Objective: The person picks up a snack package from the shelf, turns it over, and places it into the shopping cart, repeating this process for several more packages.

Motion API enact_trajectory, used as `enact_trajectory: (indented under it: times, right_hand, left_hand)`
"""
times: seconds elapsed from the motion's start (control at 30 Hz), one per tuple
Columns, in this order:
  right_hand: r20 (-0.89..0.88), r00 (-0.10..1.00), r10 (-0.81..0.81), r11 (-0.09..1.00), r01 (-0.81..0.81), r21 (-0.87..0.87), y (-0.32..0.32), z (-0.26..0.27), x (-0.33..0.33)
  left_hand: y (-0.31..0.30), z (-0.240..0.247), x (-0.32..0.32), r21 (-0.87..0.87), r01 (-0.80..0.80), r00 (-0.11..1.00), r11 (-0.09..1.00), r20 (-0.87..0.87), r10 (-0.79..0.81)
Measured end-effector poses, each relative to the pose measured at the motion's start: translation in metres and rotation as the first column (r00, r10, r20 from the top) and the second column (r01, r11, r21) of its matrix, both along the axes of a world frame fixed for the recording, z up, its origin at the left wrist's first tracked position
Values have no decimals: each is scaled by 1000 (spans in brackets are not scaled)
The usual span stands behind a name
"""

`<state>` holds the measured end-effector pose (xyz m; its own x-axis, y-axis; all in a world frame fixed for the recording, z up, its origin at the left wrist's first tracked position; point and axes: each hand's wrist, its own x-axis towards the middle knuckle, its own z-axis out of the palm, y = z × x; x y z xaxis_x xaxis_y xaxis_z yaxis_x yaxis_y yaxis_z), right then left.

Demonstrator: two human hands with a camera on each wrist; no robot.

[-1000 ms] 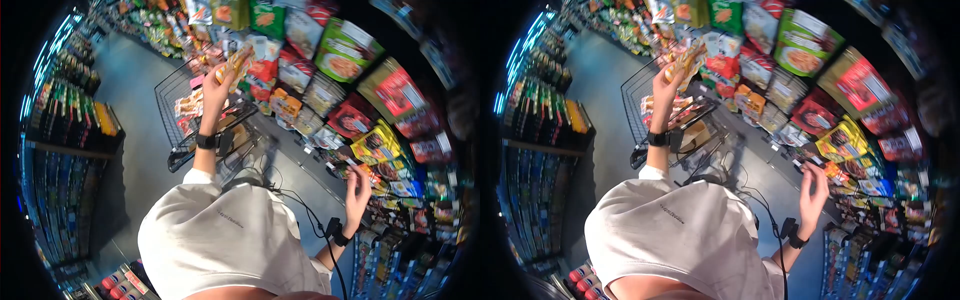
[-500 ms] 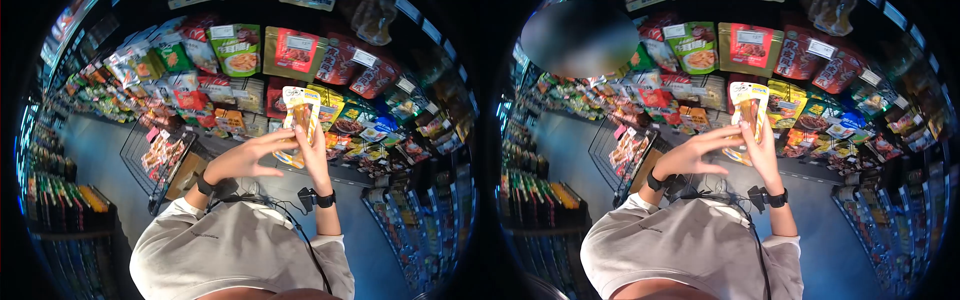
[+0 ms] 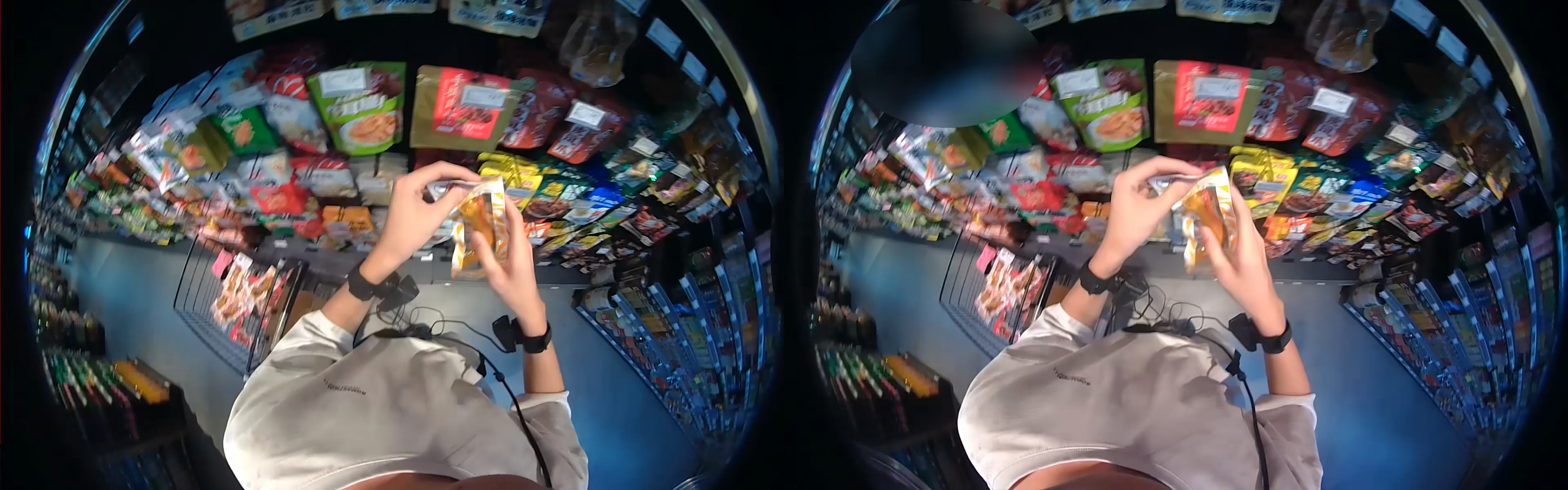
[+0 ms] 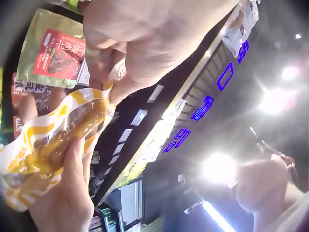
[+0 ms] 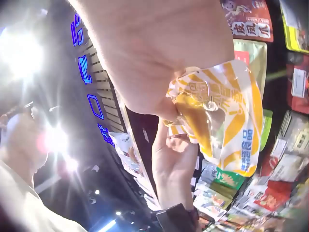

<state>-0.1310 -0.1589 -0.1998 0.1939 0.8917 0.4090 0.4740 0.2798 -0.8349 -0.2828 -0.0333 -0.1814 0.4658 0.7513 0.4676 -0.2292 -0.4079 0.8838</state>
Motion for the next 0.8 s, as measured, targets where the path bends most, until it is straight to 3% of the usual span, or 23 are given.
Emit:
enact_trajectory:
  times: [0.03,0.1,0.17,0.27,0.37,0.43,0.5,0.57,0.6,0.7,0.77,0.8]
  right_hand:
    - [3,997,-78,993,77,89,4,3,-2]
    - [288,920,-266,926,161,342,8,18,4]
    - [453,830,-326,933,206,295,8,39,10]
    - [399,843,-359,930,287,231,18,38,20]
    - [379,803,-460,876,340,343,25,39,44]
    - [350,792,-500,838,341,426,22,44,66]
    - [436,710,-553,787,272,554,17,50,90]
    - [504,697,-510,815,206,541,14,65,116]
    - [440,743,-504,800,210,562,17,71,128]
    - [391,730,-560,751,249,611,17,91,170]
    - [323,753,-573,699,243,673,24,103,196]
    - [330,739,-588,678,227,699,29,111,208]
  left_hand:
    - [3,0,7,75,7,1000,997,9,-7]
    - [-2,10,24,-55,-8,997,998,-71,4]
    - [-6,20,42,-124,58,998,991,44,-53]
    - [3,33,71,-107,99,995,989,35,-96]
    - [9,45,100,-40,139,990,990,35,-137]
    - [11,53,122,-42,205,974,978,105,-200]
    - [15,69,139,-43,231,968,972,116,-225]
    - [16,84,157,42,237,964,970,113,-241]
    - [17,89,169,76,219,972,973,75,-225]
    - [13,118,203,118,205,976,972,45,-211]
    - [28,131,236,282,100,965,954,207,-163]
    - [30,143,246,230,135,939,964,281,-199]
